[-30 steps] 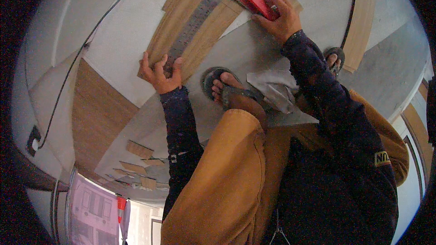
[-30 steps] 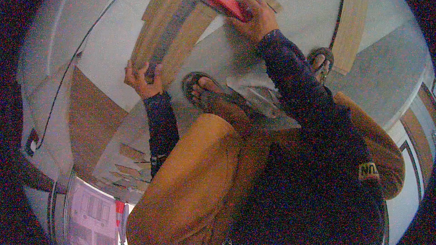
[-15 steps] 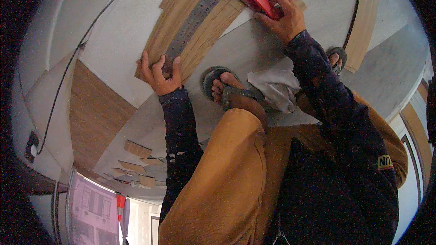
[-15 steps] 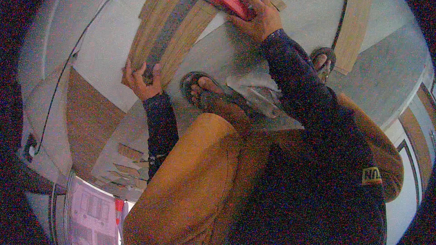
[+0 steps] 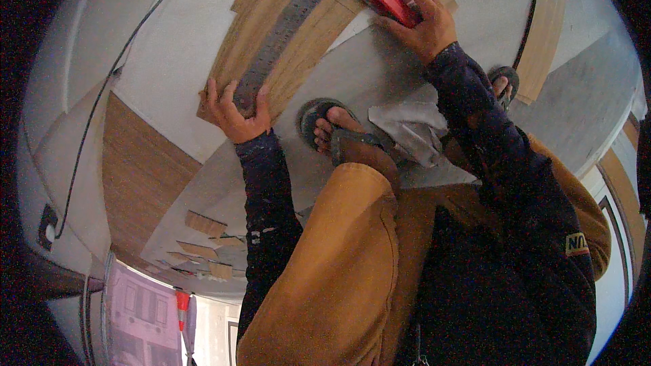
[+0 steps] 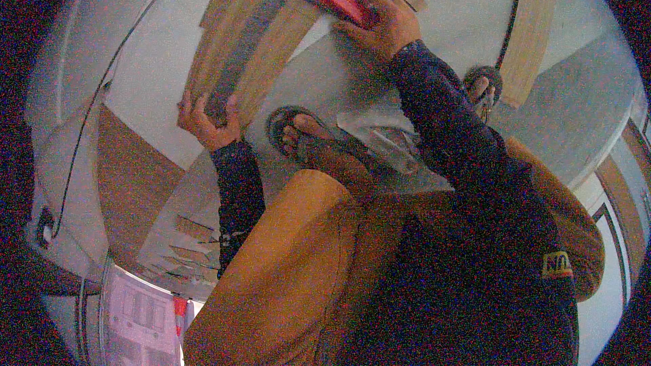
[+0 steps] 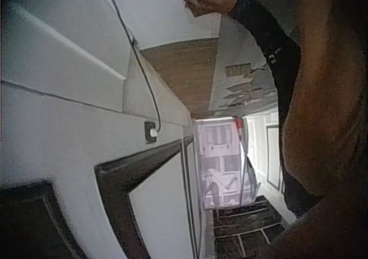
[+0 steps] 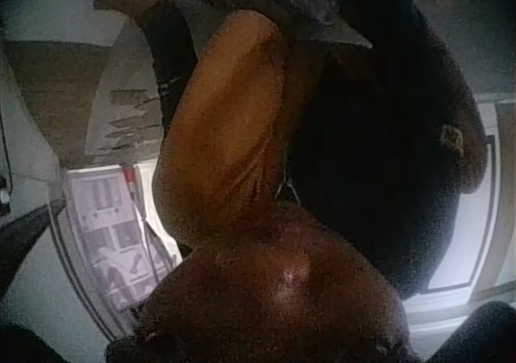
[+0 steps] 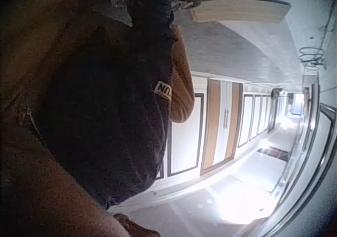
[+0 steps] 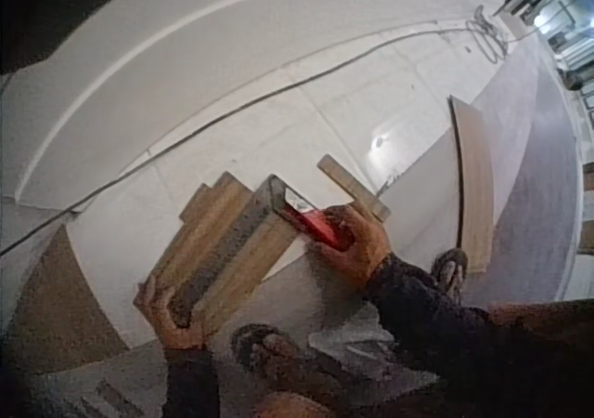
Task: The person measures a tile piece using a square ruler and then cuts along the marked line with a utility knife while working on the floor.
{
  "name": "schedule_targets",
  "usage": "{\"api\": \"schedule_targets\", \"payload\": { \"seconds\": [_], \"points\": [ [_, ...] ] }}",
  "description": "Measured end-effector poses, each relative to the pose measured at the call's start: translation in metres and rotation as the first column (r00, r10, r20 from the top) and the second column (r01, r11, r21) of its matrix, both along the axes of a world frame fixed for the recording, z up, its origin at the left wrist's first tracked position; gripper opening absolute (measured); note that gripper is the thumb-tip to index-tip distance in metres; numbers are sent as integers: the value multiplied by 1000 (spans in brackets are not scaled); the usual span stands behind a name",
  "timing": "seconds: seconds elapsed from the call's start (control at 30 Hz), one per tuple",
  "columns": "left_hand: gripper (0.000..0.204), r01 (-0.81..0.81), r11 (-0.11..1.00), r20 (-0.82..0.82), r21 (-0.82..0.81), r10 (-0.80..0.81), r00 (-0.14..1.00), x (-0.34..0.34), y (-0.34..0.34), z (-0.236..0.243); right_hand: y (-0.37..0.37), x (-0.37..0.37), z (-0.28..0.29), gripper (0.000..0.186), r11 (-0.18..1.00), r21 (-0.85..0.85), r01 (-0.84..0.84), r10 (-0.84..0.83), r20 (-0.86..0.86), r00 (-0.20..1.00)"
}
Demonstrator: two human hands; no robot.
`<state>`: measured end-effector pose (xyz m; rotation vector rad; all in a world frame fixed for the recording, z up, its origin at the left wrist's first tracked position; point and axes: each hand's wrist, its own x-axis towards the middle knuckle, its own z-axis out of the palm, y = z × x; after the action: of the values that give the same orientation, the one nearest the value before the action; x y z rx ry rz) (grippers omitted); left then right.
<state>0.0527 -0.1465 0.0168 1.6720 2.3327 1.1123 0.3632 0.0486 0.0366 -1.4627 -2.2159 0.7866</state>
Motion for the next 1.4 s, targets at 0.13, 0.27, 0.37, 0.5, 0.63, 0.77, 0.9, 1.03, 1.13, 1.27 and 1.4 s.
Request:
{"api": "schedule_targets", "payload": {
  "seconds": [0.13, 0.27, 0.37, 0.5, 0.63, 0.77, 0.9, 1.03, 1.13, 1.27, 1.4],
  "points": [
    [50, 16, 999, -129, -52, -22, 991, -3, -3, -2, 0, -2, 3, 56, 1000, -12, 13, -13, 20, 1000],
    [46, 44, 999, -159, -18, -46, 986, -5, -3, -5, -2, -4, 4, 52, 995, -82, 54, -58, -45, 997],
    [44, 50, 999, -155, -21, -53, 986, -5, -2, -8, 0, 2, -6, 54, 996, -69, 49, -54, -77, 996],
    [41, 21, 998, -152, -64, -31, 988, -4, -1, -8, 1, 4, -10, 60, 1000, -19, 23, -23, -2, 1000],
    [40, 24, 998, -177, -54, -34, 984, -5, 0, -8, 2, 2, -7, 63, 999, -18, 28, -27, 53, 998],
    [42, 34, 998, -172, -50, -42, 984, -6, -1, -10, 0, 2, -7, 51, 994, -76, 82, -83, -12, 996],
    [51, 39, 997, -155, -70, -49, 987, -4, -1, -5, 1, 4, -6, 52, 996, -66, 52, -54, -28, 998],
    [66, 41, 997, -130, -66, -50, 990, -4, 1, -5, 0, 3, -3, 55, 1000, -7, -10, 10, 14, 1000],
    [76, 49, 991, -163, -127, -70, 984, -3, 4, -1, 1, 5, -2, 54, 1000, 8, -13, 13, 8, 1000],
    [99, 109, 947, -180, -304, -169, 969, 24, 32, 33, 6, 3, 0, 53, 998, -53, 16, -18, -46, 999],
    [109, 178, 906, -96, -385, -231, 968, 34, 58, 30, 18, -1, -4, 53, 996, 79, -46, 48, -30, 998]
  ]
}}
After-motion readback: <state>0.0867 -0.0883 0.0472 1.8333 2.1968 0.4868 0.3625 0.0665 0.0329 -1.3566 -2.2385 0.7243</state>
